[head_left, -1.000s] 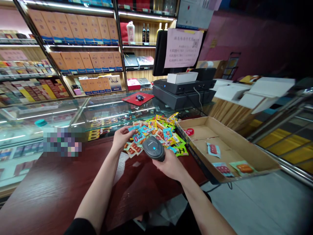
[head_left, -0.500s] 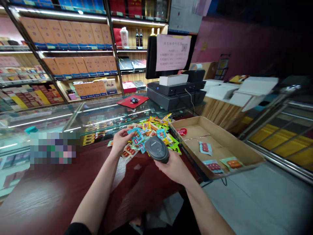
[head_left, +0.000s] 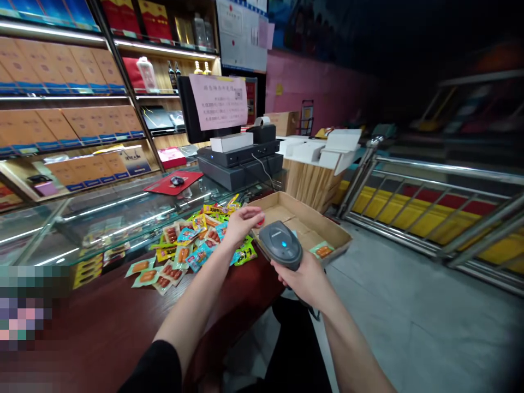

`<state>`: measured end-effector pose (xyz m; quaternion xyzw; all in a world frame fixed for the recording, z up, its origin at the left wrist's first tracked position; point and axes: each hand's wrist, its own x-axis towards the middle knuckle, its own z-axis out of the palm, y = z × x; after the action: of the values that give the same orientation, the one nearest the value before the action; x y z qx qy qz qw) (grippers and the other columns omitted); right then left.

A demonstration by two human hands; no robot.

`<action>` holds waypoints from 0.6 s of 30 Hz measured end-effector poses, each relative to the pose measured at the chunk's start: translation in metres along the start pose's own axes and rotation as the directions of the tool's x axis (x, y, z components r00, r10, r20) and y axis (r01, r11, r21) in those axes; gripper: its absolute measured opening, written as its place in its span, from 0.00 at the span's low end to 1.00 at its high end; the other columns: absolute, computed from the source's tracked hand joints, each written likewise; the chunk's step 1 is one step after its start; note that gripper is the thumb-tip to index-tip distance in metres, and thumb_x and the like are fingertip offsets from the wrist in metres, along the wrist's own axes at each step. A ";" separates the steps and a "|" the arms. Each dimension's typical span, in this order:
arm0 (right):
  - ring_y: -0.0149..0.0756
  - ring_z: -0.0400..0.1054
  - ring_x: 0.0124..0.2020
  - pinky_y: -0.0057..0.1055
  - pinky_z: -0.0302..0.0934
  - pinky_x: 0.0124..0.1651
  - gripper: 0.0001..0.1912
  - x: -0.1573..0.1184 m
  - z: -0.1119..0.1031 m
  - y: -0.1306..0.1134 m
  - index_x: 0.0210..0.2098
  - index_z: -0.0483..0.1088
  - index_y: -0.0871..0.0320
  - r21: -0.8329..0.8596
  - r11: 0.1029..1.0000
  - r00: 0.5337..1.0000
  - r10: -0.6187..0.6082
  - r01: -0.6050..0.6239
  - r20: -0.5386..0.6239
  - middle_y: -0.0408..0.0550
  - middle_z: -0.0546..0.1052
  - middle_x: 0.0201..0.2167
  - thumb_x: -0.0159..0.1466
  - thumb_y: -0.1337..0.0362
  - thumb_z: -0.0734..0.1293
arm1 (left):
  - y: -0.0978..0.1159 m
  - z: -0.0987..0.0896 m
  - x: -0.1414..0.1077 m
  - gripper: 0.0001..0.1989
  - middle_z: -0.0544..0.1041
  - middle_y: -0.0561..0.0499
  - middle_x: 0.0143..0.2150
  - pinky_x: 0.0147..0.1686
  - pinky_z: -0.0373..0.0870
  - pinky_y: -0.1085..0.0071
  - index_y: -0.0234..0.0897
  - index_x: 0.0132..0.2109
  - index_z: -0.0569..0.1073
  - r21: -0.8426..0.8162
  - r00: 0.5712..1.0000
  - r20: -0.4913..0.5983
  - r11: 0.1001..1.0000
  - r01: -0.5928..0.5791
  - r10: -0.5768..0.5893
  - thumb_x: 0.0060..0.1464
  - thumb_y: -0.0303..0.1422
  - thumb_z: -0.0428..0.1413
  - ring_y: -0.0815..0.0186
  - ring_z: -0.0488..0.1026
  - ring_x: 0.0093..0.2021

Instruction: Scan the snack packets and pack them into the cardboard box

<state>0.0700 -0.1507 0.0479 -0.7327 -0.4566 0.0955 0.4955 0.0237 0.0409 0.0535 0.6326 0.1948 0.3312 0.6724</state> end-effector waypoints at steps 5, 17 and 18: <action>0.43 0.74 0.33 0.33 0.67 0.33 0.05 0.004 0.017 -0.013 0.29 0.72 0.56 0.024 0.999 0.993 -0.047 0.045 0.111 0.47 0.78 0.23 0.58 0.62 0.66 | -0.005 -0.062 -0.016 0.21 0.80 0.45 0.36 0.33 0.72 0.70 0.33 0.40 0.77 0.101 0.992 -0.118 0.994 -0.031 0.043 0.40 0.41 0.67 0.65 0.76 0.32; 0.43 0.75 0.34 0.33 0.66 0.35 0.10 0.021 0.096 -0.035 0.38 0.74 0.57 -0.007 0.994 0.961 -0.100 0.106 0.257 0.48 0.79 0.28 0.57 0.61 0.67 | -0.016 -0.207 -0.079 0.10 0.80 0.48 0.30 0.32 0.67 0.70 0.36 0.35 0.79 0.675 0.959 -0.277 0.722 0.155 0.053 0.44 0.36 0.63 0.61 0.75 0.31; 0.43 0.75 0.34 0.32 0.65 0.35 0.10 0.022 0.101 -0.035 0.37 0.74 0.57 -0.025 0.994 0.960 -0.093 0.104 0.263 0.48 0.80 0.29 0.56 0.62 0.67 | -0.017 -0.207 -0.079 0.09 0.79 0.48 0.30 0.32 0.66 0.70 0.36 0.34 0.79 0.718 0.965 -0.258 0.677 0.162 0.043 0.44 0.35 0.62 0.61 0.75 0.31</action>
<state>0.0021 -0.0664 0.0337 -0.6996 -0.5556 0.1577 0.4206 -0.1696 0.1357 -0.0010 0.7944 0.4159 0.2808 0.3421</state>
